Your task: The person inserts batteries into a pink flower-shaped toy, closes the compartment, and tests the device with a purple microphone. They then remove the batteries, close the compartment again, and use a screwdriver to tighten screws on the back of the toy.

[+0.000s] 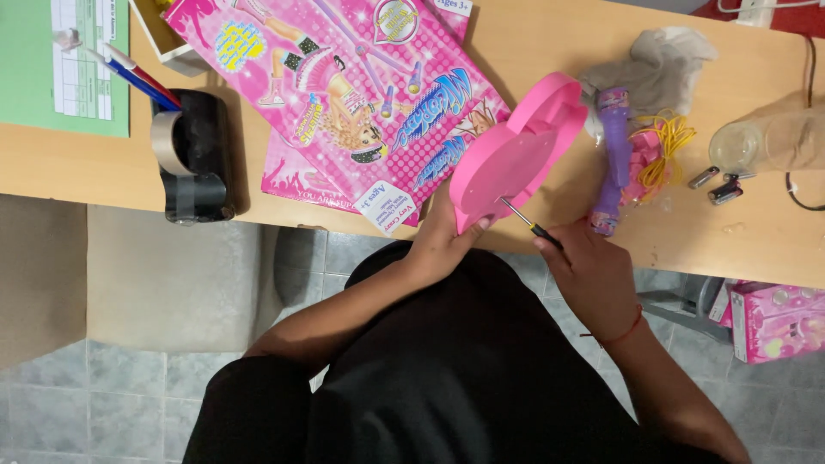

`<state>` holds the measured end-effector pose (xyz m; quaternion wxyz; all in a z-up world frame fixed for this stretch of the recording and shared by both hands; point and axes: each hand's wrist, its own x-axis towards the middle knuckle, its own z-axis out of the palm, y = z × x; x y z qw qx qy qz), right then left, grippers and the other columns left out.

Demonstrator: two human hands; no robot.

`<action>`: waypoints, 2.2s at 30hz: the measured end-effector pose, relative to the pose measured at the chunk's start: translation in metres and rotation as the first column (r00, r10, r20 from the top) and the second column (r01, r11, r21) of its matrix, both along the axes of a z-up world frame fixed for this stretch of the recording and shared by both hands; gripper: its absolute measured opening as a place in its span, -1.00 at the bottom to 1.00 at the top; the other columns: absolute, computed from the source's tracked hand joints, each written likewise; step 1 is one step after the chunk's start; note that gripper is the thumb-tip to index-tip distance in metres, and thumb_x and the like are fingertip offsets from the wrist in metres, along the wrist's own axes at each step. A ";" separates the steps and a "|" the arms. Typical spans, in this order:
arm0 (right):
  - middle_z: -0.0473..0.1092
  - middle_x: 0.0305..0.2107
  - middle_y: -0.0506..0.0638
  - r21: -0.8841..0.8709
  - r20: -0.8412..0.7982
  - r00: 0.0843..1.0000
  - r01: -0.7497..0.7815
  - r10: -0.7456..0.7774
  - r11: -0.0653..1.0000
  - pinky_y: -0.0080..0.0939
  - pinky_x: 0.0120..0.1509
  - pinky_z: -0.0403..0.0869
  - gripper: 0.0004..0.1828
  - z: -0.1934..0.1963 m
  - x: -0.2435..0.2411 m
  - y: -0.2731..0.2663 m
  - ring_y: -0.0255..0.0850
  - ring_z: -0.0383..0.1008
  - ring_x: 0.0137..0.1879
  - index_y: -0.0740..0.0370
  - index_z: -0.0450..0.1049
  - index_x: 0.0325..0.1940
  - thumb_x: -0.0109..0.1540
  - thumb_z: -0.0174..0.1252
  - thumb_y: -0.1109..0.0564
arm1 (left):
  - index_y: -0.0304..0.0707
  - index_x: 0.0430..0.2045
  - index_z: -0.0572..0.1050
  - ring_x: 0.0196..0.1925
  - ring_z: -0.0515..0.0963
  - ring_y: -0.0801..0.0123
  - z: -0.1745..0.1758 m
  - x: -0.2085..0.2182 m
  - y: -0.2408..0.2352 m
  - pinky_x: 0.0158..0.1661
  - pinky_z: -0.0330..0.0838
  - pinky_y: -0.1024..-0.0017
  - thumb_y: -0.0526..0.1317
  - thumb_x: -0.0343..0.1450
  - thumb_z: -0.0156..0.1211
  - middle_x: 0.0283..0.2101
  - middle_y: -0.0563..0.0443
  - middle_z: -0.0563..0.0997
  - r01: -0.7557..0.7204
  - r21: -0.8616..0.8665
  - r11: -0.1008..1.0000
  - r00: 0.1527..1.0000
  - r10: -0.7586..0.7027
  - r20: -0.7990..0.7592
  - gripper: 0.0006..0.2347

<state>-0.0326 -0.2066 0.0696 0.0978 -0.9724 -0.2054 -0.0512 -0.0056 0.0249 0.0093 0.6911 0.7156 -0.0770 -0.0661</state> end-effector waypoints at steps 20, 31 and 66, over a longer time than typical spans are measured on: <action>0.31 -0.40 -0.14 -0.389 0.151 0.962 -0.152 0.225 0.909 -0.34 -0.32 0.42 -0.72 0.010 0.004 0.012 -0.22 0.46 -0.38 0.07 0.42 -0.18 0.49 0.03 -0.11 | -0.41 0.11 0.18 0.09 0.43 -0.22 -0.015 -0.003 0.007 0.13 0.38 0.08 -0.29 0.43 0.22 -0.04 -0.24 0.33 0.017 0.199 0.980 0.987 -0.048 0.150 -0.57; 0.36 -0.59 0.07 0.487 -0.838 0.537 0.654 0.097 0.579 -0.31 -0.57 0.28 -0.81 -0.032 0.013 -0.021 -0.30 0.26 -0.70 0.35 0.51 -0.21 0.40 0.03 0.22 | -0.33 0.08 0.17 0.04 0.46 -0.18 -0.022 -0.006 0.010 -0.01 0.45 0.06 -0.25 0.42 0.21 -0.08 -0.19 0.31 0.073 0.214 0.974 0.984 -0.106 0.143 -0.59; 0.50 -0.40 -0.11 0.346 -0.012 0.999 0.032 -0.030 0.938 -0.20 -0.15 0.54 -0.74 0.005 -0.027 -0.097 -0.12 0.58 -0.26 -0.05 0.64 0.12 0.34 0.31 0.06 | -0.46 0.36 0.02 0.32 0.31 -0.05 0.006 -0.038 -0.092 0.23 0.26 -0.17 -0.23 0.53 0.11 0.17 -0.41 0.32 -0.049 -0.152 0.987 0.993 0.032 -0.112 -0.46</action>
